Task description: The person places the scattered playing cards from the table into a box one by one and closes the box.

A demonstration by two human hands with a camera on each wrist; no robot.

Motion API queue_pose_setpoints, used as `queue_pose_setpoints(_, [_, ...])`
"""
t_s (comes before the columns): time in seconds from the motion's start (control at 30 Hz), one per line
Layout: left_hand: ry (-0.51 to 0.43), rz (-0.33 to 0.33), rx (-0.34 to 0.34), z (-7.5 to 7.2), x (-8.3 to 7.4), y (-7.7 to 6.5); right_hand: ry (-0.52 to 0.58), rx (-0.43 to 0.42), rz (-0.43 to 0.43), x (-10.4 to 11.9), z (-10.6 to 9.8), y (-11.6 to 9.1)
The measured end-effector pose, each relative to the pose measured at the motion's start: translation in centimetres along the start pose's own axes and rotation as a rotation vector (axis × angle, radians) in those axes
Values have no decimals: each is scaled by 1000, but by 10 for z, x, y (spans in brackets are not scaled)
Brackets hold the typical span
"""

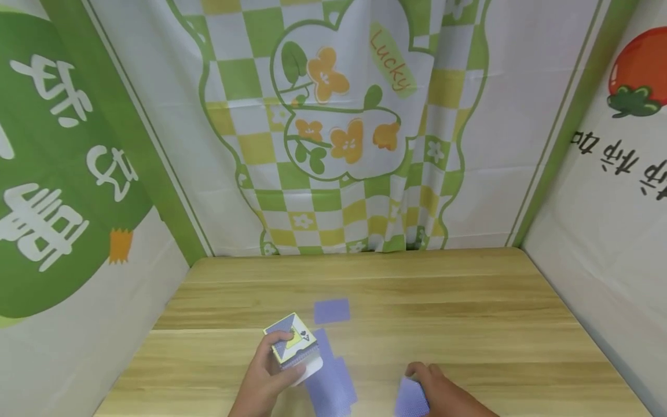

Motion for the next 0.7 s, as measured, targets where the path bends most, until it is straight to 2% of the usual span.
queue_pose_setpoints(0.1, [-7, 0, 36, 2, 1, 1, -32, 16, -28, 6, 8, 1])
queue_pose_setpoints(0.2, [-16, -1, 56, 5, 1, 1, 1, 33, -47, 13, 14, 4])
queue_pose_setpoints(0.33, [-17, -32, 43, 8, 1, 0, 203, 58, -56, 24, 17, 9])
queue_pose_setpoints(0.43, [-12, -63, 27, 10, 3, 0, 308, 57, -62, 34, 16, 12])
queue_pose_setpoints(0.57, [0, -97, 15, 12, 4, 0, 316, 15, -120, 51, 11, 17])
queue_pose_setpoints(0.7, [8, -111, 7, 16, 2, 0, 455, 9, -130, 69, 7, 19])
Point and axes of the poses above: each hand's wrist, its own y-axis towards the middle knuckle, its own z-axis out of the palm, x = y × z, the point moved 4 cm from there along y, towards the middle knuckle, and after that the axes turned 6 degrees about -z, right-handed, at the moved point
